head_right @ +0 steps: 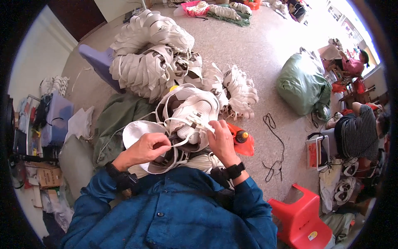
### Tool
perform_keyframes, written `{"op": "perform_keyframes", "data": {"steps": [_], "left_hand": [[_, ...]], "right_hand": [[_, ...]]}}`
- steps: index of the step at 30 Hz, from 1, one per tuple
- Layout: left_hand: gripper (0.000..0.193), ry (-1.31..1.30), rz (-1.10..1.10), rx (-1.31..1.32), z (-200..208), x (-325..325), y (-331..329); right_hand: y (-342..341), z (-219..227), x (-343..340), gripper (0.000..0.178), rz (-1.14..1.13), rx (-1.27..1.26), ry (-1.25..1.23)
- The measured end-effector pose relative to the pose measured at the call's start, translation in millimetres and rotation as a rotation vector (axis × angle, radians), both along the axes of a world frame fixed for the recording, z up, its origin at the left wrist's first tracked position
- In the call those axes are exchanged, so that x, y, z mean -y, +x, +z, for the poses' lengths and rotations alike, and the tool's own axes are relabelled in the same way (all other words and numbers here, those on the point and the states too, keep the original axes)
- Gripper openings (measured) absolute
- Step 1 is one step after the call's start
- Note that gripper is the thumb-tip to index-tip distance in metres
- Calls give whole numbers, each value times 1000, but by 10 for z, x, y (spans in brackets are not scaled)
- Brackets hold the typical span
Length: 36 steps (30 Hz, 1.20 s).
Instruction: Lacing and assembling components of white athletic shoes.
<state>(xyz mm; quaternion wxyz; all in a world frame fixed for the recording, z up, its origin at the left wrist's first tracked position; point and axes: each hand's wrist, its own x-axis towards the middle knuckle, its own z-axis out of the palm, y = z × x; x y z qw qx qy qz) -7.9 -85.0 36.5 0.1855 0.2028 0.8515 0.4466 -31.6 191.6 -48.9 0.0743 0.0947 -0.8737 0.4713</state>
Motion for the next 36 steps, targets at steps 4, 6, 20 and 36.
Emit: {"op": "perform_keyframes", "data": {"steps": [4,6,20,36], "left_hand": [[7,194,44,-4,16,-263,-139],[7,364,68,12,-70,-367,-236],[12,1138,277,654,-410,-840,-657],[22,-200,398,94,8,916,262]], "right_hand": [[-81,-30,-15,16,89,-158,83],[-69,5,0,13,78,-85,-80],[69,117,151,27,34,371,-326],[57,88,162,20,48,167,-56]]}}
